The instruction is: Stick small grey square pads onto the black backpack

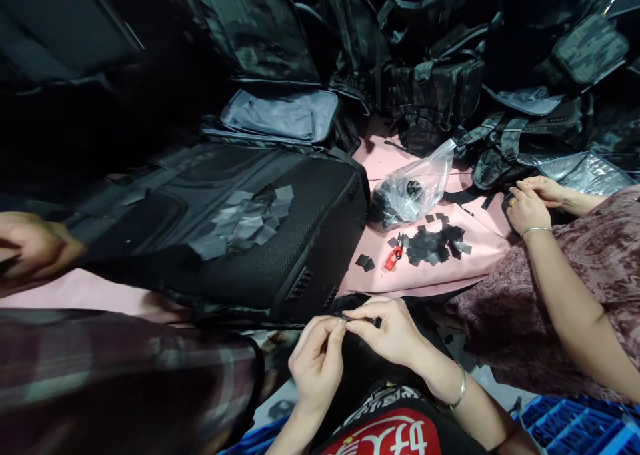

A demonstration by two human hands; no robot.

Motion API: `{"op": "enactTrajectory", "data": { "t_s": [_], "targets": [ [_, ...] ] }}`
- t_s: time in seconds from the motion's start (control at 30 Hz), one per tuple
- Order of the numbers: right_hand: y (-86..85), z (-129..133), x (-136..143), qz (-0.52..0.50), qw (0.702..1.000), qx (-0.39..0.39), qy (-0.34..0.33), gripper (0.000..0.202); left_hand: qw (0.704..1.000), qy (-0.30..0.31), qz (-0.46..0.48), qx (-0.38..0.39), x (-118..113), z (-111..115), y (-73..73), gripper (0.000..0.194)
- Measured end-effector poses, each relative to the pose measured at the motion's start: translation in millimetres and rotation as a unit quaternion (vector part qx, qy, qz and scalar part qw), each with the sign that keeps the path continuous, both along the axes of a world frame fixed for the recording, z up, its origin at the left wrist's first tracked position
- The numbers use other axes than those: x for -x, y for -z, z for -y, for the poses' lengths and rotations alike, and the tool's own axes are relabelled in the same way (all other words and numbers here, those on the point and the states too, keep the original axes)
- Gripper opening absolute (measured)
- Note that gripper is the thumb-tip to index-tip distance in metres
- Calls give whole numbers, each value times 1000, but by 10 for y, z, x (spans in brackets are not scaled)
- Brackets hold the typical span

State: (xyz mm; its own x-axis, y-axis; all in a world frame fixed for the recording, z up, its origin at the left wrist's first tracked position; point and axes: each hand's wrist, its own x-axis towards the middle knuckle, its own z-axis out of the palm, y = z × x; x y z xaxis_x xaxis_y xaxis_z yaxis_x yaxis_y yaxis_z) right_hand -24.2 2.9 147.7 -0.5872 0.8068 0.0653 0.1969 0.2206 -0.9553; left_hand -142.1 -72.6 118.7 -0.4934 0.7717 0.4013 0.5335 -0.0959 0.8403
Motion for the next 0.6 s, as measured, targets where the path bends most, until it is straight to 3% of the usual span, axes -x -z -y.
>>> {"op": "enactTrajectory", "data": {
  "t_s": [0.17, 0.33, 0.47, 0.6],
  "targets": [
    [-88, -13, 37, 29, 997, -75, -18, 20, 997, -8, -76, -30, 35, -7, -70, 15],
    [-38, 10, -31, 104, 980, -172, -14, 26, 983, 88, -160, 22, 215, -31, -124, 17],
    [98, 54, -194, 164, 966, -181, -85, 25, 931, 212, -272, 120, 293, 51, -121, 17],
    [275, 104, -285, 148, 964, -204, -84, 27, 880, 240, -363, 191, 106, 165, -26, 11]
  ]
}}
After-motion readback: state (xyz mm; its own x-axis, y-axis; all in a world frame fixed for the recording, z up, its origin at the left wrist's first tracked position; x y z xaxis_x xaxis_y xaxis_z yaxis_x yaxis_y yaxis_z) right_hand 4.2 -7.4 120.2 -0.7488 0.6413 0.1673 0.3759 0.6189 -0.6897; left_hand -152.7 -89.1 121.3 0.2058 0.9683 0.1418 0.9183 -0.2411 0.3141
